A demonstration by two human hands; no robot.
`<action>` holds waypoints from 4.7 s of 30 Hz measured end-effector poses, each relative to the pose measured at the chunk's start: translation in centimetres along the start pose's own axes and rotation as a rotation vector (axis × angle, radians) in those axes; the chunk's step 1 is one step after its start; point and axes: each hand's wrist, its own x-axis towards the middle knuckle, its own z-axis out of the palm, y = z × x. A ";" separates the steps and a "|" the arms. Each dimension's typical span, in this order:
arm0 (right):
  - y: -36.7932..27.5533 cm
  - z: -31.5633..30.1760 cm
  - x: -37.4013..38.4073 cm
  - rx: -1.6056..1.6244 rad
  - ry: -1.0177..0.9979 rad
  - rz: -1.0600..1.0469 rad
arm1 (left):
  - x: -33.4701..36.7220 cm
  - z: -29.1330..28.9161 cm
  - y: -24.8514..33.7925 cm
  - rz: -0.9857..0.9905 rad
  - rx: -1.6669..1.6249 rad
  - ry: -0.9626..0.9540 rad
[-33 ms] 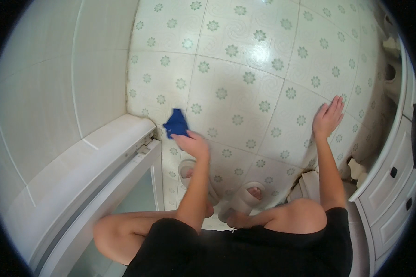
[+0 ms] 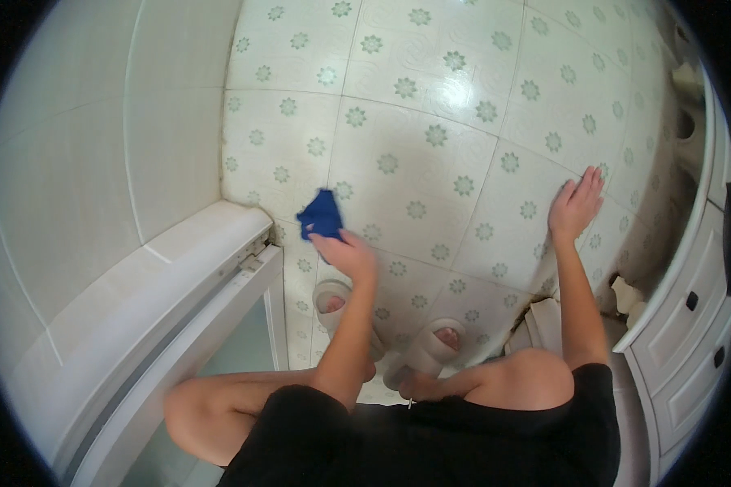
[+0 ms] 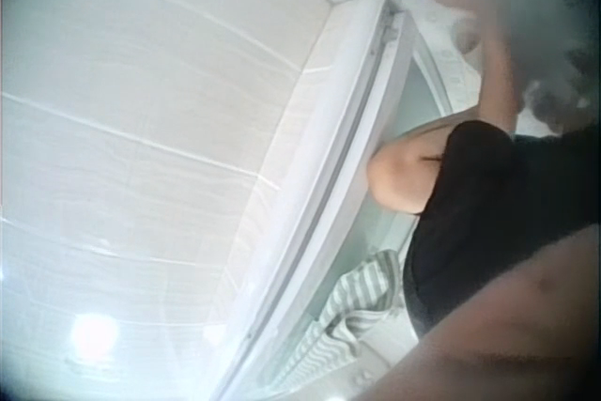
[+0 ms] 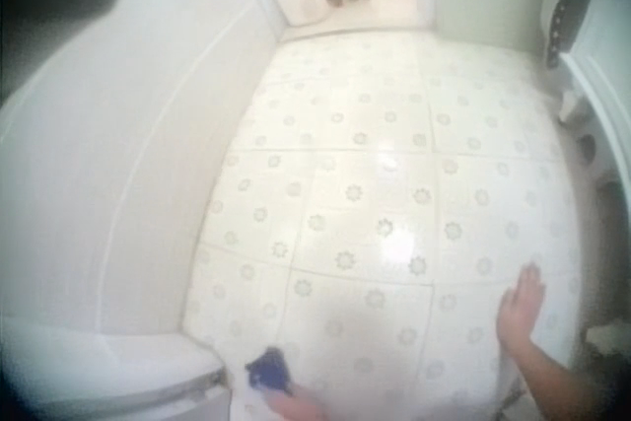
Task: The person cleans the bathroom floor by hand with a blue cloth, wiping several sections of the tiled surface around the toilet and cabinets.
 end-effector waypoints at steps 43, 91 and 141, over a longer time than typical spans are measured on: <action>0.2 -0.7 0.2 0.031 0.007 0.073 | -15.3 1.0 15.3 1.231 -0.128 -0.784; -5.8 -6.3 -13.5 0.173 -0.283 -0.359 | 3.2 2.4 11.0 1.085 0.125 -0.396; -10.2 -3.4 -5.9 0.052 -0.090 -0.089 | 3.4 2.4 10.5 1.059 0.095 -0.444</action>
